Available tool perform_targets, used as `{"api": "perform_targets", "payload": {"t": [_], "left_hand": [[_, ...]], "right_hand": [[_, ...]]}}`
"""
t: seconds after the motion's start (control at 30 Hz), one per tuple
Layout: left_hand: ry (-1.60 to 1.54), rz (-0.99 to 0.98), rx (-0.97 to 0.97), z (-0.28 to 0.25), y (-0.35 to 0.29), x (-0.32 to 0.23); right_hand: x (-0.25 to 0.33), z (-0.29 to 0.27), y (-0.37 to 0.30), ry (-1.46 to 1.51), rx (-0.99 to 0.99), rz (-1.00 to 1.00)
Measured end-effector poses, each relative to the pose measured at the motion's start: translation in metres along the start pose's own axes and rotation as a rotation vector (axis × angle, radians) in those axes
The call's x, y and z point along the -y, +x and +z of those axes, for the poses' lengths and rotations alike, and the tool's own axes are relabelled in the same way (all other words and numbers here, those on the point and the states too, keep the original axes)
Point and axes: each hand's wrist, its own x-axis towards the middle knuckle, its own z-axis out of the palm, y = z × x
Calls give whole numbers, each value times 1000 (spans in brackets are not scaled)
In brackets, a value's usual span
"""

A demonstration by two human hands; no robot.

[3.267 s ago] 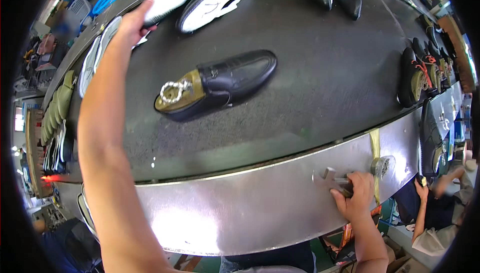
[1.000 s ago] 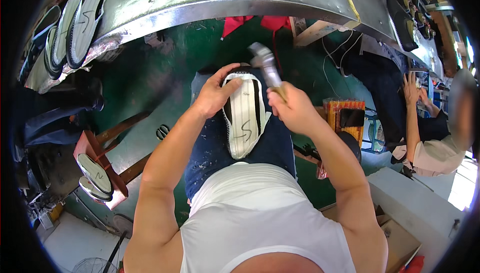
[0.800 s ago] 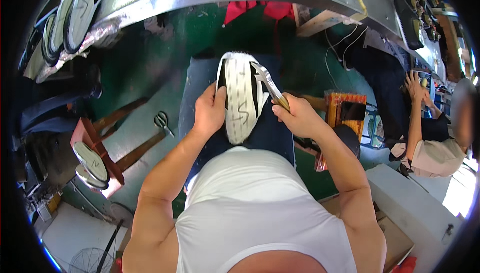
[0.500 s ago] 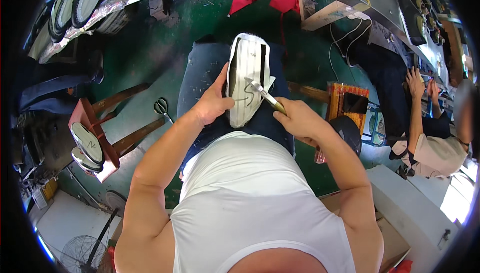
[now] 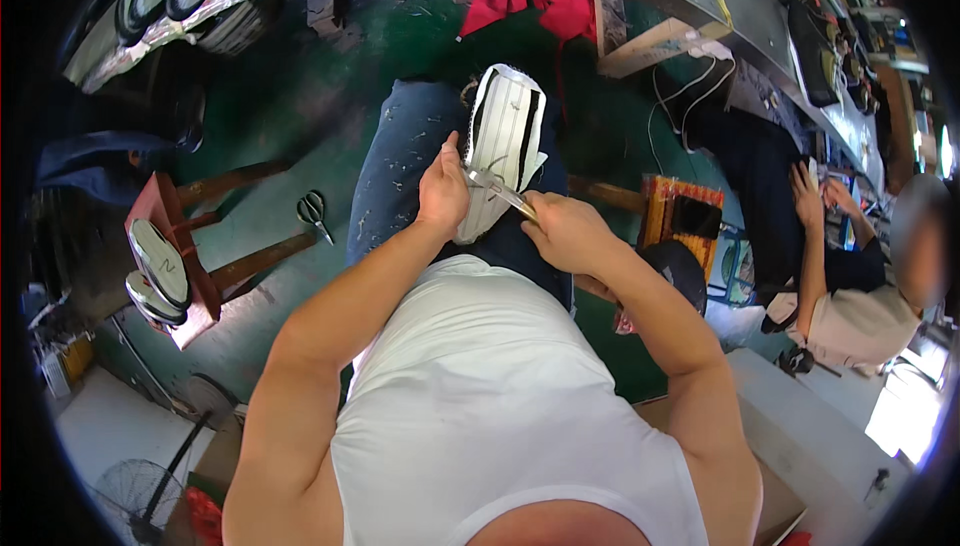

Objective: Manually assemble and lace shoes at a conveyor belt station.

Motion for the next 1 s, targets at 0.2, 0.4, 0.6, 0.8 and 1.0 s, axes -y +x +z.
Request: {"api": "perform_targets", "payload": {"t": [0.2, 0.4, 0.6, 0.8, 1.0], "left_hand": [[390, 186, -17, -5, -5, -12], [664, 439, 172, -14, -2, -12], [874, 309, 303, -22, 8, -43], [1139, 150, 538, -16, -2, -96], [588, 242, 295, -37, -28, -33]], "right_hand": [[-19, -15, 17, -299, -265, -98], [-30, -4, 29, -215, -227, 139], [-33, -74, 41, 242, -9, 146], [-49, -37, 73, 3, -135, 102], [-45, -29, 46, 376, -441, -99]]}}
